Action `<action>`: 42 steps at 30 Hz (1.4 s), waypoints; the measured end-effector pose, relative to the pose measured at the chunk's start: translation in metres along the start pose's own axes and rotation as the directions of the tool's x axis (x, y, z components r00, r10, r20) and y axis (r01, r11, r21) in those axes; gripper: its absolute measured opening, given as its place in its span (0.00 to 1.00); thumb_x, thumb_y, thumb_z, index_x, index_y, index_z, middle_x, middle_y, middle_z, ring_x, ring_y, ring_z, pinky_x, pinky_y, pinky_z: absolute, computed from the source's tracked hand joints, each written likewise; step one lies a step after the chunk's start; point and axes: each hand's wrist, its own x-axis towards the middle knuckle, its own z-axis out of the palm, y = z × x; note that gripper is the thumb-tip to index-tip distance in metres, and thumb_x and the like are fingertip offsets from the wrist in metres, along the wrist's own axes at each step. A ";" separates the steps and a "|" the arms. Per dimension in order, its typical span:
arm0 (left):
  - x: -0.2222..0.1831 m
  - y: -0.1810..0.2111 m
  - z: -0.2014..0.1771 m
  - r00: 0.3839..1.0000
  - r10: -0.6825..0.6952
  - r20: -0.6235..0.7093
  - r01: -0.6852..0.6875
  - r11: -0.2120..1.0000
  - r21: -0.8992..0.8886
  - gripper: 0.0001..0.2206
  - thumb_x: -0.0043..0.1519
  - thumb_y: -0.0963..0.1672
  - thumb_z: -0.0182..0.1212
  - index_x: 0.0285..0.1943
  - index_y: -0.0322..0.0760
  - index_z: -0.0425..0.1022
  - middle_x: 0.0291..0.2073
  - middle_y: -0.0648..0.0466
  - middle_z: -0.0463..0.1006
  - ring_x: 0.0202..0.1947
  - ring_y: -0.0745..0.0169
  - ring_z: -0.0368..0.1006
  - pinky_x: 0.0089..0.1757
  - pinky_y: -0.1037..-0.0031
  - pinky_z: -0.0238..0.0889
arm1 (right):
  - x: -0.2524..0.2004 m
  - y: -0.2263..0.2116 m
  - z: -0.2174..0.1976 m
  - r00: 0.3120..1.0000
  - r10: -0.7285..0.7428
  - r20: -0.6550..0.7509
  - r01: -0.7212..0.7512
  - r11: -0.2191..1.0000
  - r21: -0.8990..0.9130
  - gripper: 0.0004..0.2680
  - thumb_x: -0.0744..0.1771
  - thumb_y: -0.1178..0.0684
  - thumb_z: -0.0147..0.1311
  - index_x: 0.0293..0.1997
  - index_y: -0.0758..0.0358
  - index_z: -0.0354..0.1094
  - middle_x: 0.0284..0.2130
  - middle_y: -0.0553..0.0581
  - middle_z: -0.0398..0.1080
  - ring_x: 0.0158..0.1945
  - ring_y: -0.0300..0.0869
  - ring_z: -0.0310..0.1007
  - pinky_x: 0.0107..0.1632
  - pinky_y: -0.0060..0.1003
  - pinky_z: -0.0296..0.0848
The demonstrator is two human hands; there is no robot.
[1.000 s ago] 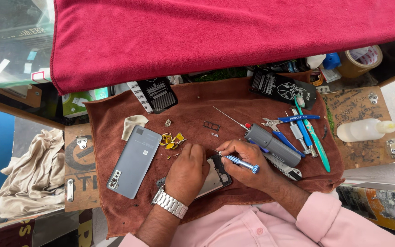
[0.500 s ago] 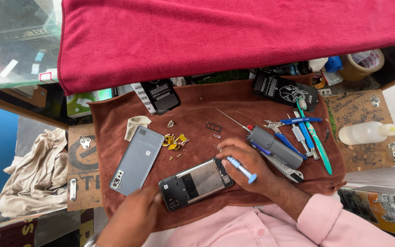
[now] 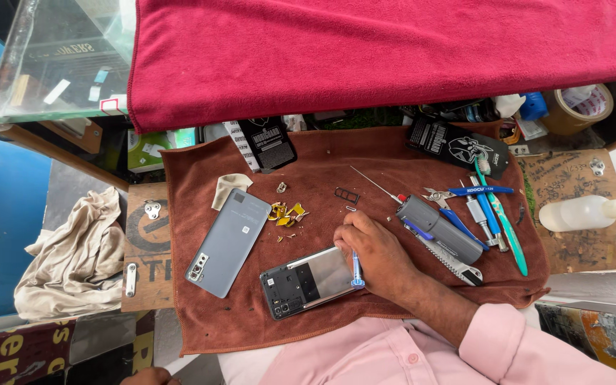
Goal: The person uses a power screwdriver to remove screws from the internal frame of a disassembled smartphone. They then switch to a manual screwdriver to continue removing screws from the device's chassis. The back cover of the phone is placed on the workbench nearby.
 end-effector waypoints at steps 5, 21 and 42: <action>-0.005 0.010 -0.010 0.994 -0.047 0.102 0.043 0.998 0.047 0.13 0.57 0.49 0.63 0.44 0.44 0.87 0.39 0.51 0.89 0.48 0.63 0.86 0.60 0.73 0.72 | -0.004 0.001 0.008 0.992 -0.074 -0.098 0.071 0.997 -0.039 0.03 0.65 0.63 0.56 0.38 0.64 0.66 0.40 0.59 0.63 0.41 0.52 0.72 0.44 0.45 0.74; -0.017 0.066 -0.032 0.956 0.098 0.275 -0.102 0.995 0.000 0.32 0.57 0.57 0.66 0.66 0.41 0.65 0.50 0.47 0.80 0.54 0.55 0.79 0.57 0.63 0.70 | -0.016 -0.002 0.007 0.942 -0.288 -0.170 0.235 0.932 -0.277 0.03 0.64 0.59 0.58 0.37 0.64 0.68 0.40 0.59 0.65 0.38 0.47 0.72 0.40 0.41 0.74; -0.209 0.333 -0.185 0.494 0.639 -0.590 -0.714 0.685 0.143 0.39 0.40 0.50 0.75 0.63 0.35 0.68 0.56 0.45 0.69 0.57 0.40 0.61 0.53 0.43 0.51 | -0.031 0.017 -0.013 0.928 0.002 -0.373 0.101 0.961 0.256 0.06 0.70 0.56 0.49 0.35 0.67 0.64 0.36 0.60 0.70 0.35 0.42 0.70 0.39 0.36 0.71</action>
